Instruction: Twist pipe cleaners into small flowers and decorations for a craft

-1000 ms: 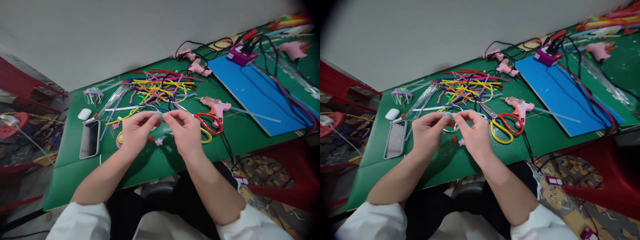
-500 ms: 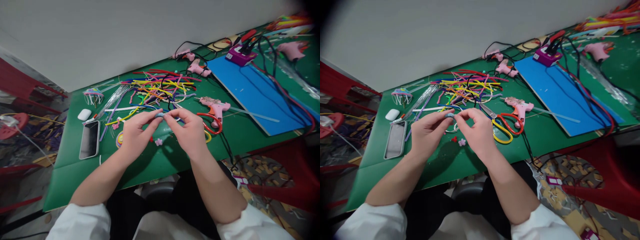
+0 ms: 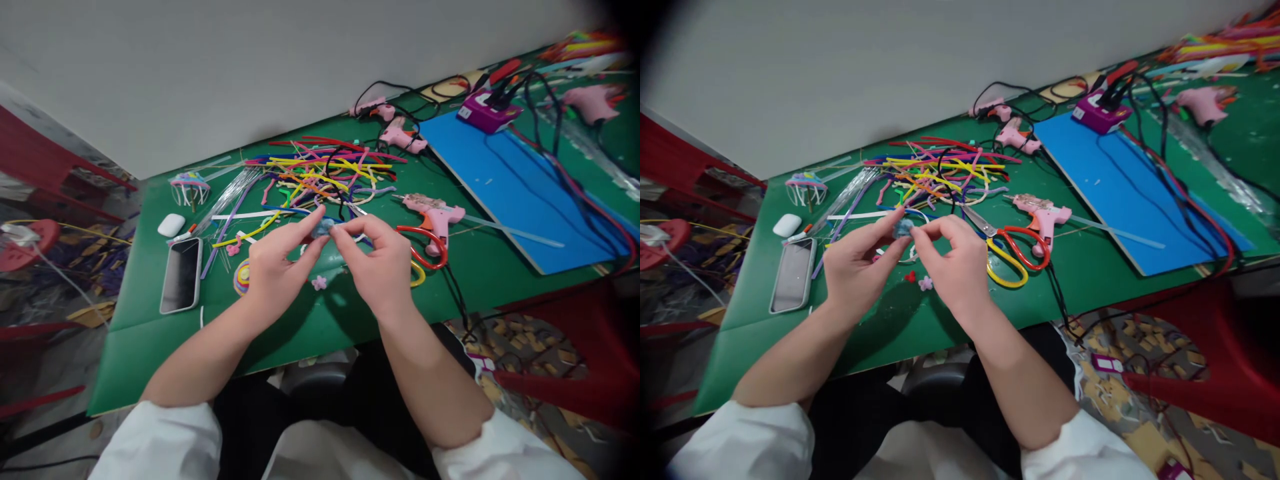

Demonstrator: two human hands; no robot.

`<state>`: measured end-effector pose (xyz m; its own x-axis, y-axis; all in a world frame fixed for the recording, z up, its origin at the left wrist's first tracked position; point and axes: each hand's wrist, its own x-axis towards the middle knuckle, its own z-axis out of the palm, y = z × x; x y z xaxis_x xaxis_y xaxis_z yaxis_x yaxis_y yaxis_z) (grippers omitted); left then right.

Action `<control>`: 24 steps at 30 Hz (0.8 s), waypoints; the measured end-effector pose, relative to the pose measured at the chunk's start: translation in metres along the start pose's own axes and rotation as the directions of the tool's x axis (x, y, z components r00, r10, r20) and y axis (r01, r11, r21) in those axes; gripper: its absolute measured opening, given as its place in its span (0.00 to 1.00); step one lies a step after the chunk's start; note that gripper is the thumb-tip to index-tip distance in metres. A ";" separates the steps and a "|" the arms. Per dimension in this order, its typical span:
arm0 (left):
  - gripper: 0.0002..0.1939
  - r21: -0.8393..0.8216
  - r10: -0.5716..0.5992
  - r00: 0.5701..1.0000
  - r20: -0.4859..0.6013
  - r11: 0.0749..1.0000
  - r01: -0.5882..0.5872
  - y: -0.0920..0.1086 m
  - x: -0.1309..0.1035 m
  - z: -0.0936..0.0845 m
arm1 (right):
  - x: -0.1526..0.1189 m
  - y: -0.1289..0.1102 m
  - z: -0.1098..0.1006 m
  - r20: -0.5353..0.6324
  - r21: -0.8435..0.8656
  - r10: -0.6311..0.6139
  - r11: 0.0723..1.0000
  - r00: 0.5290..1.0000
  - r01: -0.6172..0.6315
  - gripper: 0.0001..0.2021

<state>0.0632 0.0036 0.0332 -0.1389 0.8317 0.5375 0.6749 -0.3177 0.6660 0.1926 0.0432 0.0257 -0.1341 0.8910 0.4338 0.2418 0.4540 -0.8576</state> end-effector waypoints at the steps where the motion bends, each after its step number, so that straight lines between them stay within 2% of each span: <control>1: 0.17 0.013 0.021 1.000 0.003 1.000 -0.021 0.000 0.001 -0.001 | 0.000 0.000 0.000 0.004 -0.009 -0.020 1.000 1.000 0.020 0.07; 6: 0.18 -0.005 0.003 1.000 0.029 1.000 -0.003 0.000 0.003 -0.006 | 0.002 0.004 0.002 0.005 -0.059 -0.224 0.973 0.975 0.224 0.06; 8: 0.20 -0.065 -0.032 0.998 0.050 0.997 0.036 0.001 0.003 -0.008 | 0.003 0.005 0.001 0.042 -0.047 -0.253 0.966 0.967 0.255 0.06; 12: 0.19 -0.189 -0.093 0.991 0.092 0.976 0.109 0.004 0.006 -0.012 | 0.003 0.005 0.001 0.134 0.052 -0.190 0.981 0.973 0.184 0.06; 17: 0.16 -0.309 -0.122 0.987 0.106 0.939 0.149 0.002 0.009 -0.013 | 0.002 0.006 0.002 0.242 0.214 -0.035 0.977 0.970 -0.018 0.07; 20: 0.16 -0.349 -0.147 0.979 0.138 0.918 0.187 -0.001 0.011 -0.011 | 0.005 0.009 0.000 0.244 0.235 0.020 0.969 0.969 -0.080 0.07; 24: 0.17 -0.360 -0.169 0.973 0.159 0.908 0.216 -0.003 0.012 -0.009 | 0.009 0.011 -0.006 0.211 0.243 0.016 0.968 0.977 -0.068 0.07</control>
<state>0.0530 0.0102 0.0422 -0.1335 0.9351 0.3284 0.3217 -0.2725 0.9068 0.1999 0.0563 0.0215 -0.3295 0.8760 0.3521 0.0092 0.3759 -0.9266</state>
